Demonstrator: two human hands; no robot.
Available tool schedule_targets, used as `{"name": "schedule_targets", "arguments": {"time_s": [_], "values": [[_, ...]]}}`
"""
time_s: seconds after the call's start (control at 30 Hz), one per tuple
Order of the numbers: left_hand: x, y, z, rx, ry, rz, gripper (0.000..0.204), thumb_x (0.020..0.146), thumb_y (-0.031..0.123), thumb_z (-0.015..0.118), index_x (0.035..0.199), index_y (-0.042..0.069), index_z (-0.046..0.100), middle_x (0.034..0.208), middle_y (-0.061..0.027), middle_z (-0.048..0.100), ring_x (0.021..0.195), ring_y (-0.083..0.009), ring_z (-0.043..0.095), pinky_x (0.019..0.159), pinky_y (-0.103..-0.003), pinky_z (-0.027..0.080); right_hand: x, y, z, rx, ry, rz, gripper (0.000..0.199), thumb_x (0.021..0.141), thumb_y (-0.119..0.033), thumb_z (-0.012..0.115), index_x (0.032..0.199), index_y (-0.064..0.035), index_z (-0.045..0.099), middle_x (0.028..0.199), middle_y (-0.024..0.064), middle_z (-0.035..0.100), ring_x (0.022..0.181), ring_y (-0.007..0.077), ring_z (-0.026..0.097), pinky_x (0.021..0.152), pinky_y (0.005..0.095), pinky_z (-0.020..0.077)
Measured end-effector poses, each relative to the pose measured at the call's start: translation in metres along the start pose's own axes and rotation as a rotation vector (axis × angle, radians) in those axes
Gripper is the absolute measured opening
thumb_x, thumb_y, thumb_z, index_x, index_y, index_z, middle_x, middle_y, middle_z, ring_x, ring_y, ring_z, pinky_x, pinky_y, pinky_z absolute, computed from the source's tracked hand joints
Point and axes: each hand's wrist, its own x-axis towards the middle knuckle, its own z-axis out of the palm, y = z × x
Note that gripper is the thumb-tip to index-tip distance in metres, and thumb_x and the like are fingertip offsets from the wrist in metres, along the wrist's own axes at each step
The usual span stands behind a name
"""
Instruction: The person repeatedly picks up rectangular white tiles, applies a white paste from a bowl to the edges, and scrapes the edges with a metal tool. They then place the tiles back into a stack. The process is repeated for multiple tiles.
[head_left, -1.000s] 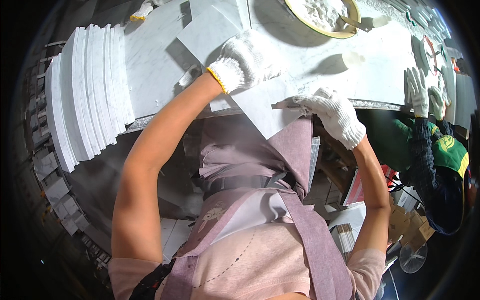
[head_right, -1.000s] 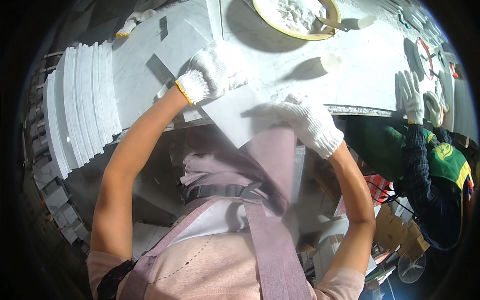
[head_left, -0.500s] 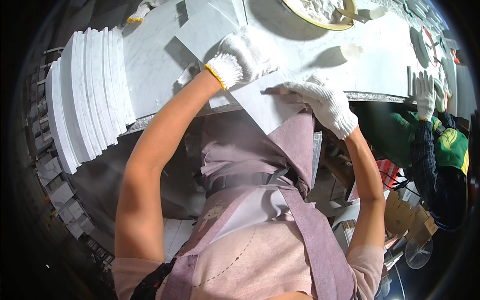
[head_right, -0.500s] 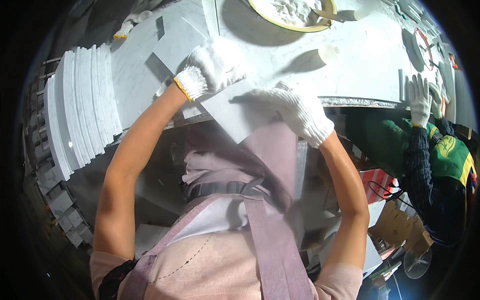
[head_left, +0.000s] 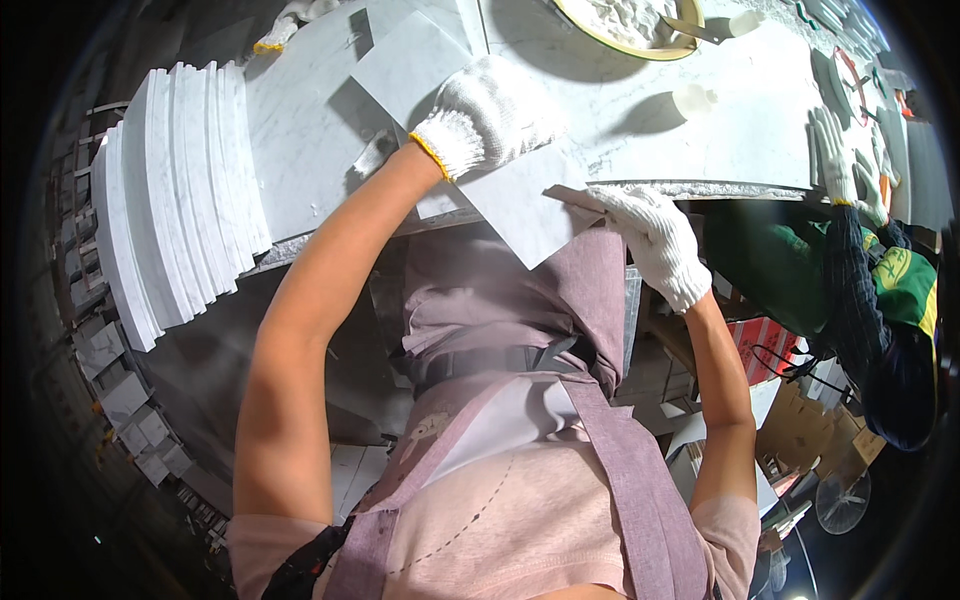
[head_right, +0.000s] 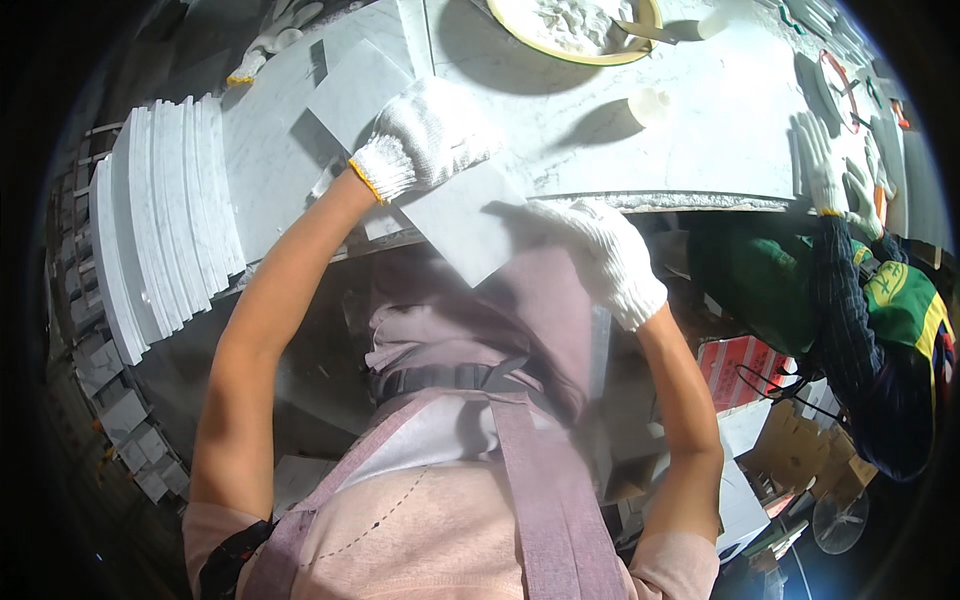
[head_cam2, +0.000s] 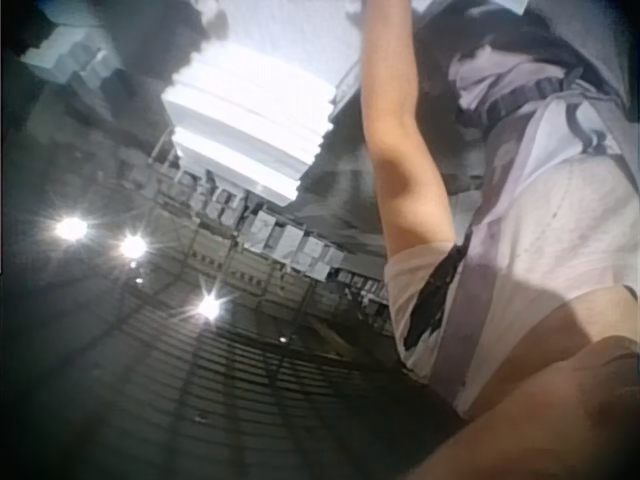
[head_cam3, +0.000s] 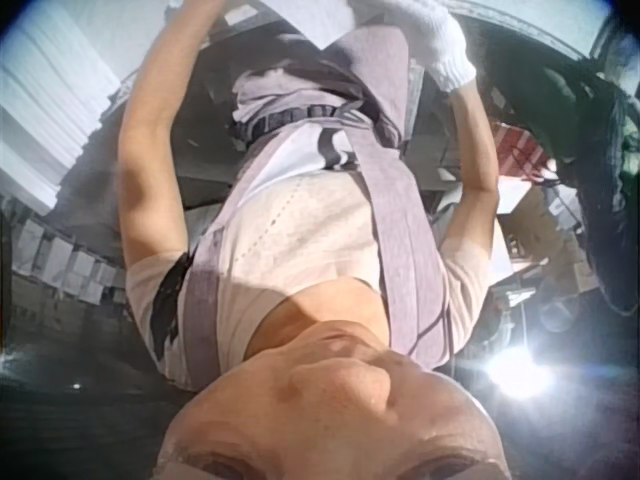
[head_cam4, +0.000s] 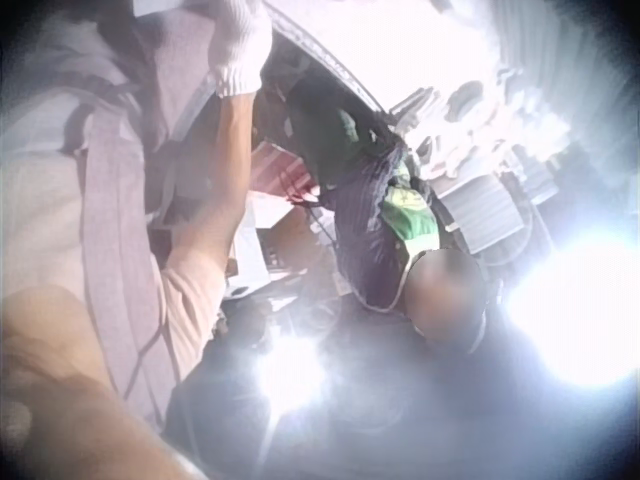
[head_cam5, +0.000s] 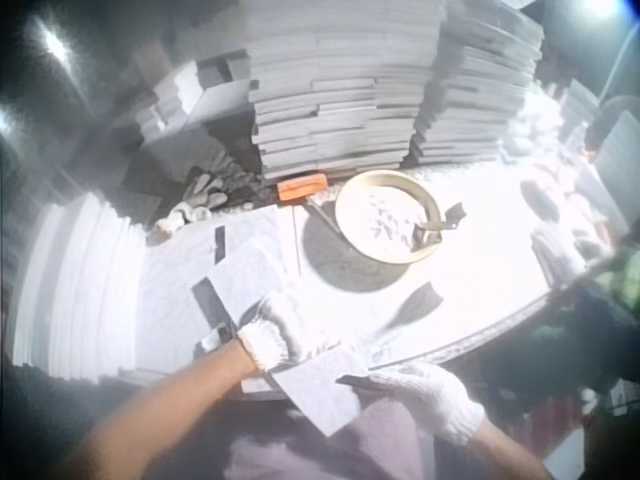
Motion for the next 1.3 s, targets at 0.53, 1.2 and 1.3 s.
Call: {"name": "schedule_targets", "arguments": {"time_s": [0.53,1.2,1.3], "values": [[0.006,-0.003,0.005,-0.015,-0.233,-0.053,0.026,0.097,0.039,0.061,0.091,0.02,0.078,0.09,-0.0085,0.074,0.089,-0.0315,0.069,0.078,-0.047,0.055,-0.011,-0.01,-0.004,-0.085,0.004,0.032,0.041,0.094,-0.008,0.058,0.133,-0.0074,0.071,0.102,0.0108,0.067,0.095,0.0243,0.063,0.086,0.0365,0.0506],[0.012,0.006,-0.014,-0.122,-0.023,0.043,0.032,0.095,0.037,0.068,0.075,0.014,0.072,0.077,-0.0103,0.068,0.076,-0.0332,0.065,0.069,-0.047,0.051,-0.101,-0.018,-0.009,0.288,0.324,0.633,0.049,0.097,-0.006,0.069,0.145,-0.0028,0.061,0.129,0.0072,0.07,0.098,0.013,0.066,0.09,0.0257,0.0542],[0.015,0.006,-0.021,-0.095,0.221,0.016,0.029,0.095,0.032,0.07,0.073,0.015,0.07,0.07,-0.0086,0.063,0.071,-0.0321,0.063,0.069,-0.047,0.05,-0.112,-0.003,0.014,0.563,0.733,0.432,0.056,0.103,-0.013,0.068,0.154,0.0008,0.05,0.107,0.0003,0.066,0.079,0.0052,0.054,0.067,0.0205,0.0472]]}}
